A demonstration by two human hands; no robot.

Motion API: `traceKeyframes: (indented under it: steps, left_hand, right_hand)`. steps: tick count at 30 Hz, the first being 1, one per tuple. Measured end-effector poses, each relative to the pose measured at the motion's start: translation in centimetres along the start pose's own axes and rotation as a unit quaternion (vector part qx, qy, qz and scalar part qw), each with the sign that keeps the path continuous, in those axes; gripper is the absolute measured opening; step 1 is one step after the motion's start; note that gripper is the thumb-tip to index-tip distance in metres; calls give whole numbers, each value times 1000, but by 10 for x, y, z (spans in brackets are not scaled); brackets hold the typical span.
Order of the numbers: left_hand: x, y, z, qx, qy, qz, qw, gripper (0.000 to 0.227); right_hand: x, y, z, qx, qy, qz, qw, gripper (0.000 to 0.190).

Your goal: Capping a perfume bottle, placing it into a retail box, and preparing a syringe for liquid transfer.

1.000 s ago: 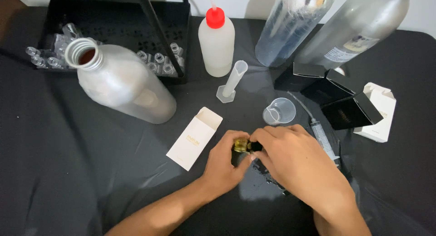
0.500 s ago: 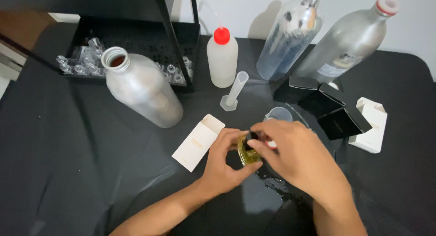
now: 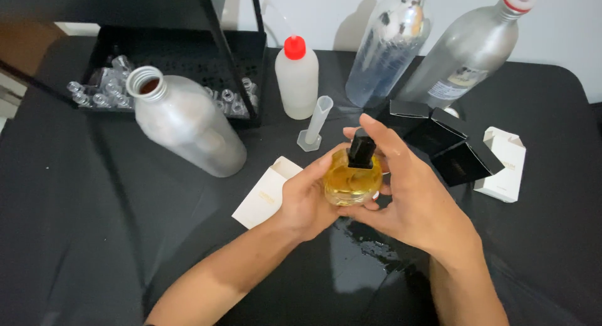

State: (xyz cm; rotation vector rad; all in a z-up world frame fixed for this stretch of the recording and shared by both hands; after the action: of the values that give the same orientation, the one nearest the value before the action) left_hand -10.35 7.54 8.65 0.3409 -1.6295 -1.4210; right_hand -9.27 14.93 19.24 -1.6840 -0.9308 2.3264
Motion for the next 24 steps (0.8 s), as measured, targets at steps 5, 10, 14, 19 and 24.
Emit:
traceKeyframes:
  steps: [5,10,14,19,24]
  left_hand:
    - [9,19,10,-29,48,64,996,50]
    - [20,18,18,-44,64,131,988,48]
    - [36,12,18,7,61,260,964,52]
    - [35,1,17,24,55,256,965,54]
    - [24,-1,14,5,25,222,975,47]
  right_hand:
    - [-4,-11,-5,32,-58,3,998,99]
    - [6,-22,-1,69,-92,-28,993,94]
    - [21,-22,1,84,-76,-104,988,97]
    - [27,-18,8,63,-35,-89,993,113]
    - [16,-31,11,150,-9,88,985,24]
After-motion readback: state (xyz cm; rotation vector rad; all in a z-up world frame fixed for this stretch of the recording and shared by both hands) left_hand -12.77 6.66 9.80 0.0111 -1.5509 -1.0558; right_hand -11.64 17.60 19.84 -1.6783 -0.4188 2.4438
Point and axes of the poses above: each hand's wrist, its own z-axis towards the middle knuckle, its own y-axis out of the palm, x = y × z, the point moved 9 cm from there along z, towards the middle knuckle, and after that the axes turned 3 degrees about z, right-handed, at the moved point
